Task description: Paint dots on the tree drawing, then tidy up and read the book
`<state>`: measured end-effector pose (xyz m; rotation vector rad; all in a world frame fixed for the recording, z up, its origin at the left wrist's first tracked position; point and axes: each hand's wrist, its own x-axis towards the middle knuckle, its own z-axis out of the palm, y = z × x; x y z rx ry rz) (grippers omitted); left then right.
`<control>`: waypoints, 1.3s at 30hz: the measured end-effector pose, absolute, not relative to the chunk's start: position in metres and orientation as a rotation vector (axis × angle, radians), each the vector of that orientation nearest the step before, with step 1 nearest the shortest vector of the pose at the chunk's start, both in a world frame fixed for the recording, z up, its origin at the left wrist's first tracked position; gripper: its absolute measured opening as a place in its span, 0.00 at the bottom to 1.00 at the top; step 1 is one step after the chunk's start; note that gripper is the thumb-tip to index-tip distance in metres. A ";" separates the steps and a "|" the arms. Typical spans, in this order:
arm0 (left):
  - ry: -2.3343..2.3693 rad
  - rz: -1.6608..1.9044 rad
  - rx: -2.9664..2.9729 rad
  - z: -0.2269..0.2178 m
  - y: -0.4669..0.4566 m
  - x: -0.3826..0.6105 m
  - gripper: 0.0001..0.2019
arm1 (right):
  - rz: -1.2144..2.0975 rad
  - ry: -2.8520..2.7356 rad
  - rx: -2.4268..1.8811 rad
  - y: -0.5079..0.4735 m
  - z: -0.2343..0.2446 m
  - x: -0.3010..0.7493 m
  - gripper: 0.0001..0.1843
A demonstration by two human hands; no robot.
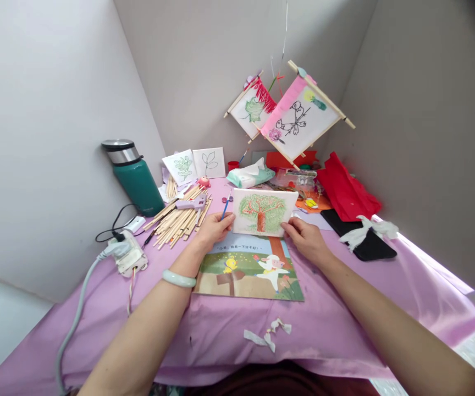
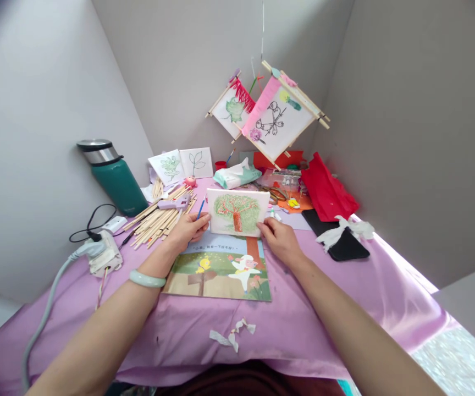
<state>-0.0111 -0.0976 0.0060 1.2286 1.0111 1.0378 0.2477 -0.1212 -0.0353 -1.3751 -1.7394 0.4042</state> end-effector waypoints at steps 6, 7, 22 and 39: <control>1.020 1.062 1.229 0.008 -0.099 -0.011 0.12 | 0.431 -1.743 -1.355 -0.124 -0.033 0.247 0.17; 1.013 1.064 1.228 0.009 -0.099 -0.011 0.13 | 0.438 -1.730 -1.346 -0.125 -0.033 0.247 0.18; 0.949 0.777 1.299 0.008 -0.102 -0.013 0.18 | 0.730 -1.410 -1.188 -0.123 -0.029 0.244 0.24; 0.967 0.644 1.393 0.004 -0.103 -0.013 0.19 | 0.953 -1.171 -1.126 -0.119 -0.028 0.246 0.22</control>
